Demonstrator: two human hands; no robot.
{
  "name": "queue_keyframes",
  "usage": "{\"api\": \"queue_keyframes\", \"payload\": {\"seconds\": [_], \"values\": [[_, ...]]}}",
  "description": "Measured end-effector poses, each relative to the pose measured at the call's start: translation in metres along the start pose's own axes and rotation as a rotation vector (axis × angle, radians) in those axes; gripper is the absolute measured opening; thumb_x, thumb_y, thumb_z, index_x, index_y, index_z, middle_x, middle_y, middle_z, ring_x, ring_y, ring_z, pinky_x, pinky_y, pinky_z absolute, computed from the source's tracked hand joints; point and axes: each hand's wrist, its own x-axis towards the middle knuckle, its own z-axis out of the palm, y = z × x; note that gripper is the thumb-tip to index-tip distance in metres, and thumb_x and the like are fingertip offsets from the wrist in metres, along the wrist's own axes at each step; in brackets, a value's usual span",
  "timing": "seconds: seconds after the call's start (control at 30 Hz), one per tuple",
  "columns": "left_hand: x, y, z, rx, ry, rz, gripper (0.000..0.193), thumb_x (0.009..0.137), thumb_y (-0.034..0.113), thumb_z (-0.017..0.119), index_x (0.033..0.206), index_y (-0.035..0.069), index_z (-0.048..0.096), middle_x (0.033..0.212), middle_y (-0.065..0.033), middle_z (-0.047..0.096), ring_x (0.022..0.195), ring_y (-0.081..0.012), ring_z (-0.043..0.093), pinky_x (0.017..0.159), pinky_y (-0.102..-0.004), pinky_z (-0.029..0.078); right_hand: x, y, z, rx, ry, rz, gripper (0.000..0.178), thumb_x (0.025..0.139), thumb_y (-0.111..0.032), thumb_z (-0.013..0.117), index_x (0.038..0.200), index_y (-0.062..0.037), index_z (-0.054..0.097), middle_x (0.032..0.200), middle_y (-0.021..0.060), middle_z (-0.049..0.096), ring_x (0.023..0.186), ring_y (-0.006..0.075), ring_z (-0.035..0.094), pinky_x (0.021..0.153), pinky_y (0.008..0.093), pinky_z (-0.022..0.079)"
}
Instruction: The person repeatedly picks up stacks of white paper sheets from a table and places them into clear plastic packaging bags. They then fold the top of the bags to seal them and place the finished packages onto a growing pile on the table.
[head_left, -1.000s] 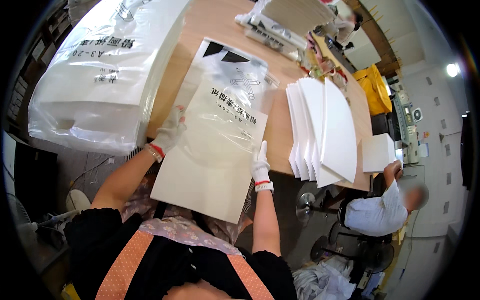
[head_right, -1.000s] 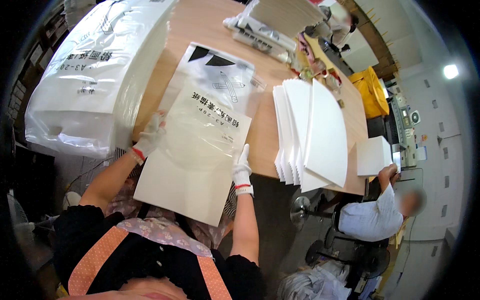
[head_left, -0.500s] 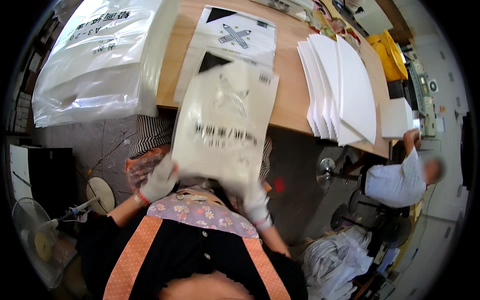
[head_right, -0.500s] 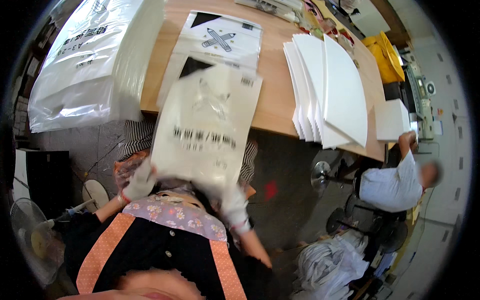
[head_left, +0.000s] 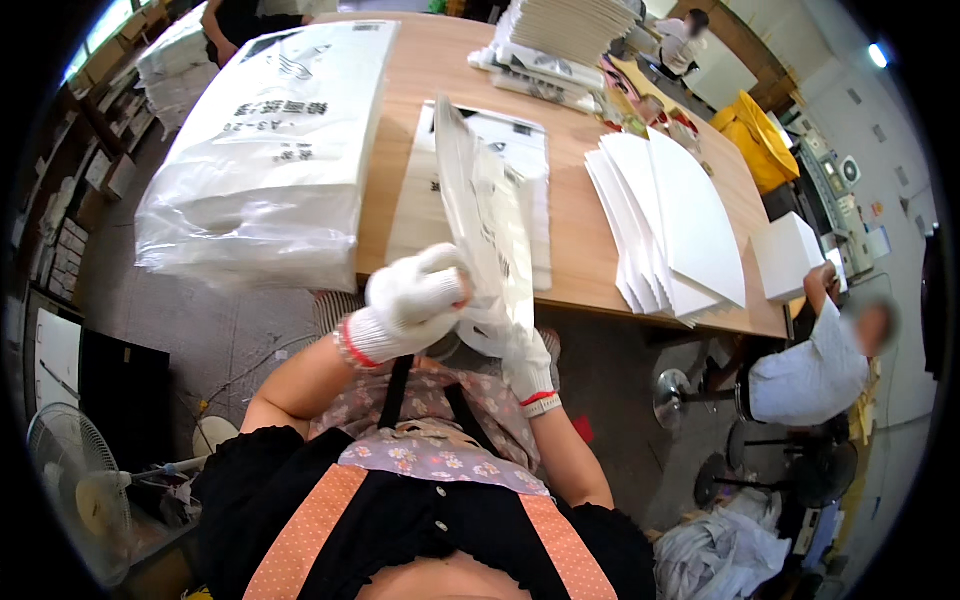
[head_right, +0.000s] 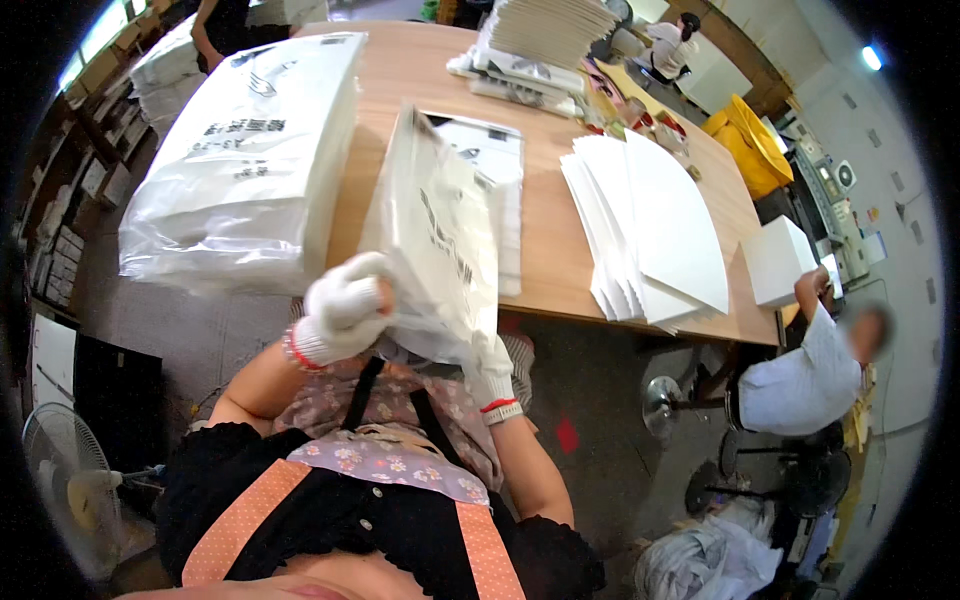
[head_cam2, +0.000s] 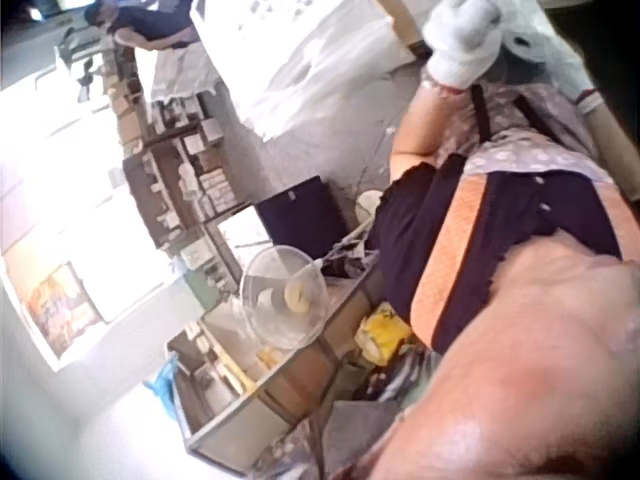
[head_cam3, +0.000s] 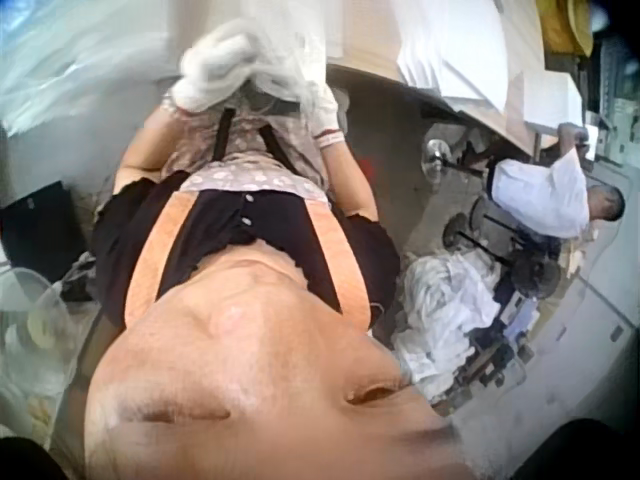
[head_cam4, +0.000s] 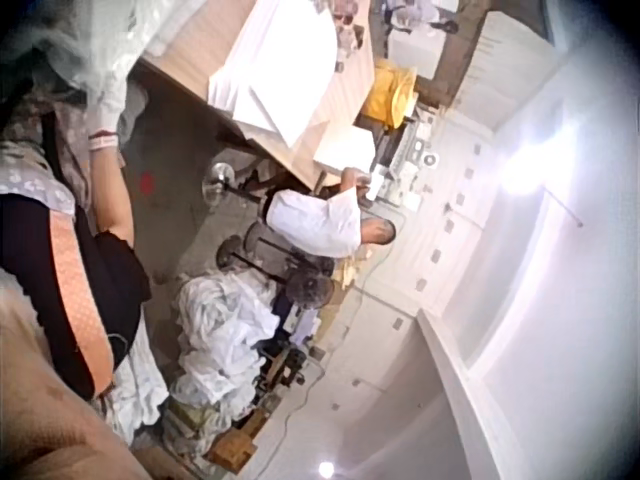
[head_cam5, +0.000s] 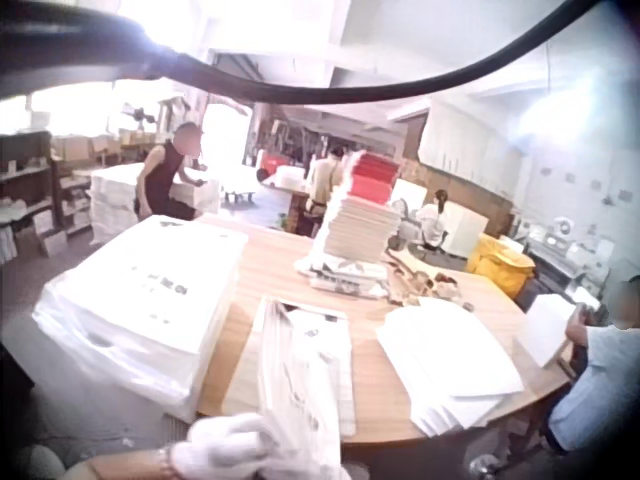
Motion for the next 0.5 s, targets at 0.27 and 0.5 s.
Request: {"api": "queue_keyframes", "payload": {"seconds": [0.27,0.5], "values": [[-0.014,-0.057,-0.187,-0.138,1.040,0.054,0.010,0.088,0.002,0.043,0.085,0.005,0.052,0.090,-0.0058,0.053,0.080,-0.0143,0.052,0.073,-0.0291,0.048,0.061,-0.120,0.195,0.280,-0.650,0.106,0.024,0.093,-0.021,0.053,0.105,-0.0010,0.055,0.084,0.0077,0.060,0.066,0.0150,0.060,0.052,0.0248,0.051],[-0.094,-0.115,-0.205,-0.197,1.248,-0.493,0.019,0.092,0.012,0.044,0.108,0.003,0.049,0.096,-0.0083,0.057,0.094,-0.0205,0.058,0.084,-0.0342,0.050,0.057,-0.067,0.237,-0.153,-0.597,-0.195,0.034,0.095,-0.024,0.048,0.114,0.0043,0.049,0.071,0.0080,0.060,0.056,0.0168,0.062,0.045,0.0258,0.051]]}}
